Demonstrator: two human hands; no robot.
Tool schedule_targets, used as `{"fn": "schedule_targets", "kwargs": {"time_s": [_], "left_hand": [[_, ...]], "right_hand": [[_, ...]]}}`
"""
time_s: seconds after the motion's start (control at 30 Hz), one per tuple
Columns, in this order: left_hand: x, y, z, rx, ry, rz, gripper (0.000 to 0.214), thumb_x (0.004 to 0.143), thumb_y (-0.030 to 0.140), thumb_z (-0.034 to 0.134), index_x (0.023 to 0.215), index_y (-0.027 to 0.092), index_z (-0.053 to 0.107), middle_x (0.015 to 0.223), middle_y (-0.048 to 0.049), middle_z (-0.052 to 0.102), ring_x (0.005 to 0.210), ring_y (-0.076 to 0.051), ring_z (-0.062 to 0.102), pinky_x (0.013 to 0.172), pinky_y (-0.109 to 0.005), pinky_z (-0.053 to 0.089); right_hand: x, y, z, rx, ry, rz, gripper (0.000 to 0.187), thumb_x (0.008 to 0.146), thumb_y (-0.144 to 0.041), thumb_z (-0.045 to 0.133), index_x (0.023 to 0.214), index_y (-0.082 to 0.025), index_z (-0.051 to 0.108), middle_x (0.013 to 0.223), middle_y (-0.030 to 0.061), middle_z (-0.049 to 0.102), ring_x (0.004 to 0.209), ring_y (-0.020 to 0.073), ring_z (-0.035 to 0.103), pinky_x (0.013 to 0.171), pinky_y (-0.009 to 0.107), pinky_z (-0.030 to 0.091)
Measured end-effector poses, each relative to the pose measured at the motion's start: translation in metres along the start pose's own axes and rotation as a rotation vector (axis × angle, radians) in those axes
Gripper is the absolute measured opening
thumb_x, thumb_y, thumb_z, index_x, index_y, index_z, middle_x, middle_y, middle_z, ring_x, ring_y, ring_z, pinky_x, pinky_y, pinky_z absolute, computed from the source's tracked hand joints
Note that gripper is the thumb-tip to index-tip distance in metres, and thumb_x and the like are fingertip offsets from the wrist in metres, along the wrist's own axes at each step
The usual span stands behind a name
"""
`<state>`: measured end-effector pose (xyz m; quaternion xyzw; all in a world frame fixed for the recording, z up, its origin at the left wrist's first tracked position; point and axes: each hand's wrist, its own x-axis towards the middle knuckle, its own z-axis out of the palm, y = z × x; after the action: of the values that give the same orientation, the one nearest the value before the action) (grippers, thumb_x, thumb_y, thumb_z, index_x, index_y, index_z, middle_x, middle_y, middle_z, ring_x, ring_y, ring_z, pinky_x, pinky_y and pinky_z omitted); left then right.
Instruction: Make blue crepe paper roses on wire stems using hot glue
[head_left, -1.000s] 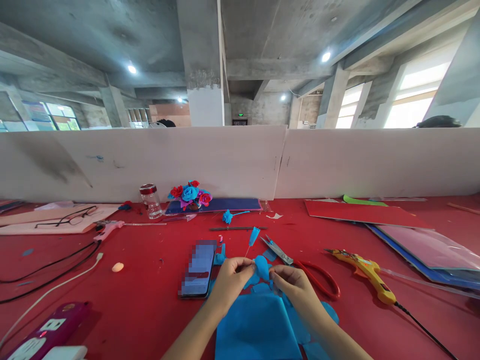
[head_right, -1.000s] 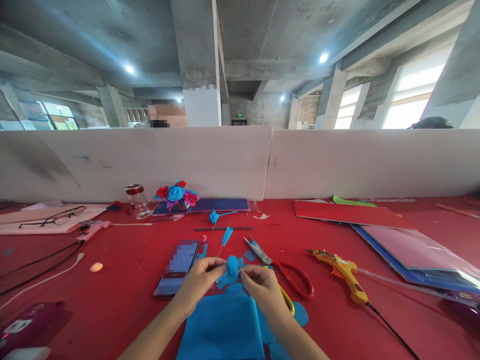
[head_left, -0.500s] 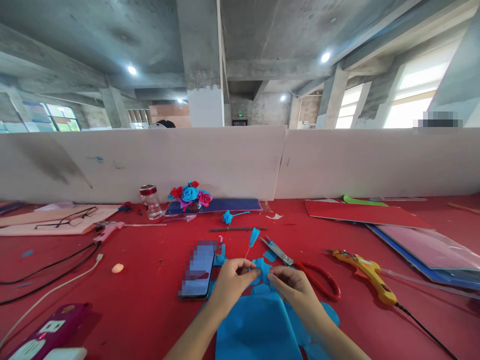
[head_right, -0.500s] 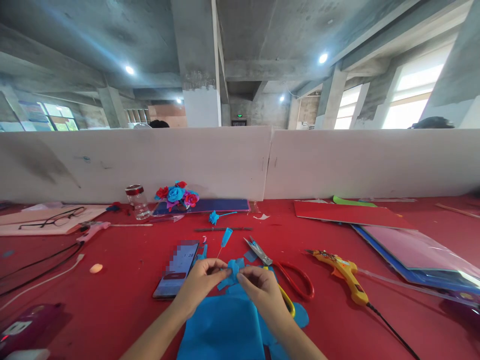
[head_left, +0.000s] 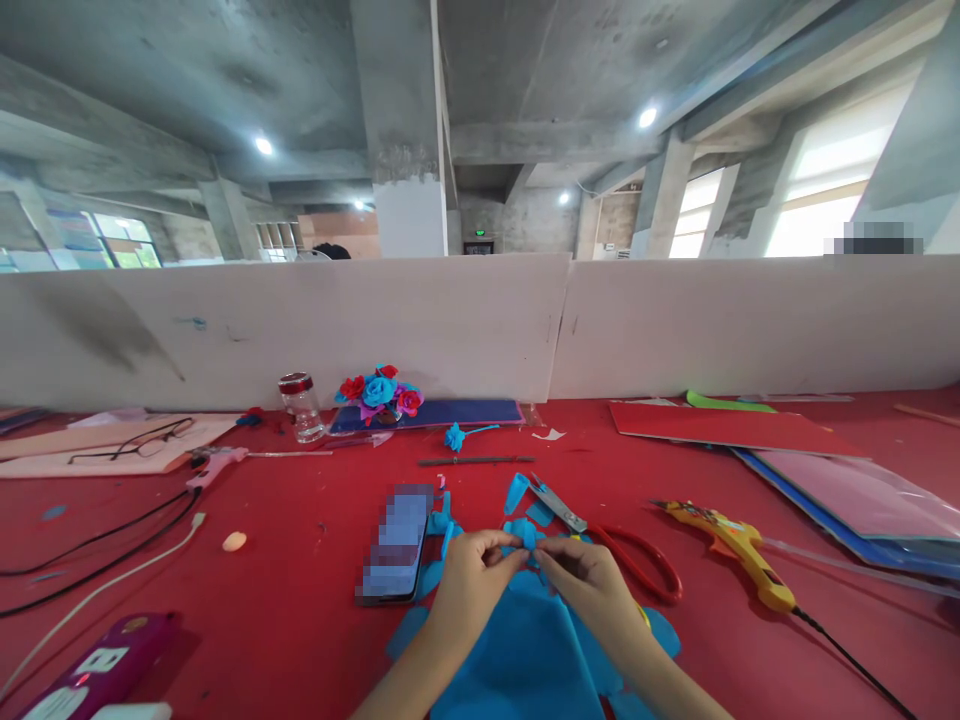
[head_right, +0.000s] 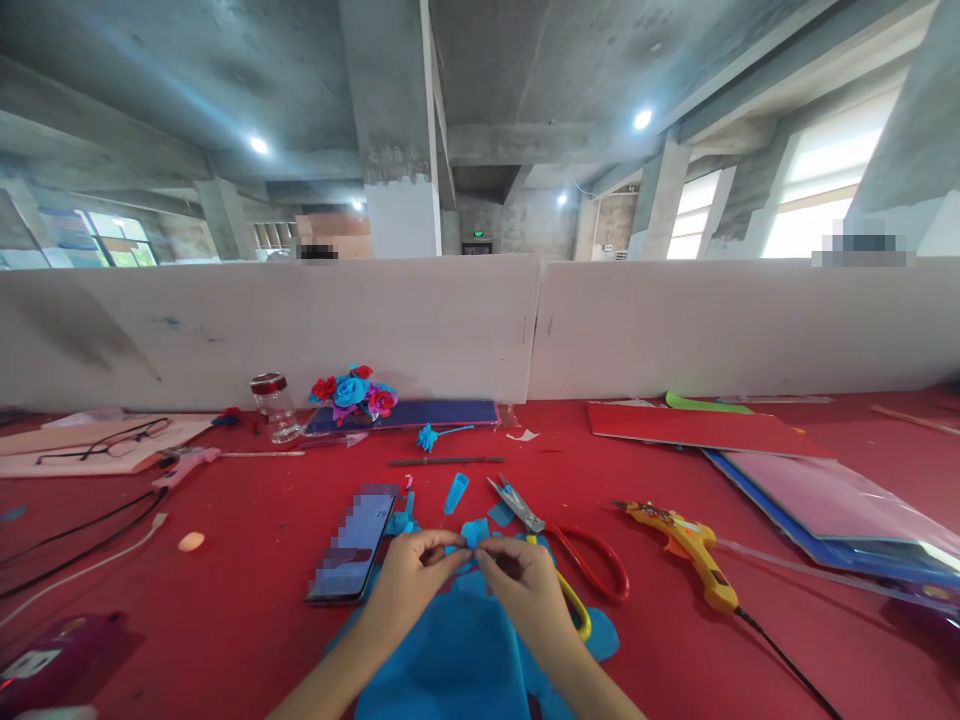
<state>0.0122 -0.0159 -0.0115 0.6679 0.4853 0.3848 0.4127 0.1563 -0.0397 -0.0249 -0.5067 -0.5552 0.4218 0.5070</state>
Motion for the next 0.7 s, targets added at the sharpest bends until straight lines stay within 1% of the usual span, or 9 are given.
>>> {"fn": "schedule_targets", "kwargs": {"time_s": [0.2, 0.37, 0.47, 0.57, 0.7], "left_hand": [[0.0, 0.0, 0.0, 0.018, -0.015, 0.013, 0.028, 0.07, 0.03, 0.055, 0.082, 0.011, 0.073, 0.045, 0.0058, 0.031, 0.044, -0.009, 0.026, 0.043, -0.022, 0.022], [-0.001, -0.001, 0.0, 0.018, -0.042, 0.012, 0.03, 0.071, 0.032, 0.055, 0.084, 0.011, 0.072, 0.047, 0.0024, 0.043, 0.046, -0.011, 0.034, 0.045, -0.022, 0.027], [-0.002, 0.0, 0.0, 0.023, -0.045, 0.013, 0.03, 0.071, 0.03, 0.055, 0.085, 0.011, 0.072, 0.047, 0.0017, 0.045, 0.047, -0.011, 0.036, 0.046, -0.022, 0.029], [-0.003, 0.003, -0.001, 0.031, -0.058, 0.031, 0.027, 0.072, 0.029, 0.054, 0.081, 0.011, 0.073, 0.049, 0.0013, 0.046, 0.048, -0.012, 0.037, 0.046, -0.022, 0.029], [-0.005, 0.01, -0.002, 0.029, -0.086, 0.052, 0.024, 0.073, 0.028, 0.053, 0.068, 0.013, 0.07, 0.049, 0.0022, 0.043, 0.049, -0.011, 0.034, 0.046, -0.022, 0.026]], "right_hand": [[0.0, -0.003, -0.001, 0.024, -0.008, 0.026, 0.037, 0.065, -0.049, 0.062, 0.067, -0.013, 0.07, 0.045, -0.0013, 0.05, 0.042, 0.009, 0.041, 0.042, 0.022, 0.033], [0.001, -0.001, -0.001, 0.034, 0.004, 0.032, 0.036, 0.064, -0.049, 0.063, 0.068, -0.013, 0.07, 0.046, -0.0015, 0.05, 0.042, 0.0087, 0.042, 0.042, 0.021, 0.033], [0.001, -0.001, -0.001, 0.021, 0.007, 0.03, 0.035, 0.065, -0.047, 0.062, 0.068, -0.013, 0.07, 0.047, -0.0015, 0.051, 0.043, 0.0091, 0.043, 0.043, 0.021, 0.034], [0.001, -0.002, -0.001, -0.003, 0.016, 0.015, 0.032, 0.066, -0.045, 0.062, 0.067, -0.013, 0.069, 0.047, -0.0013, 0.051, 0.045, 0.0097, 0.044, 0.045, 0.021, 0.035], [0.0, -0.003, -0.002, 0.0, 0.013, 0.001, 0.032, 0.067, -0.045, 0.062, 0.065, -0.014, 0.069, 0.048, -0.0006, 0.053, 0.046, 0.0102, 0.045, 0.045, 0.022, 0.035]]}}
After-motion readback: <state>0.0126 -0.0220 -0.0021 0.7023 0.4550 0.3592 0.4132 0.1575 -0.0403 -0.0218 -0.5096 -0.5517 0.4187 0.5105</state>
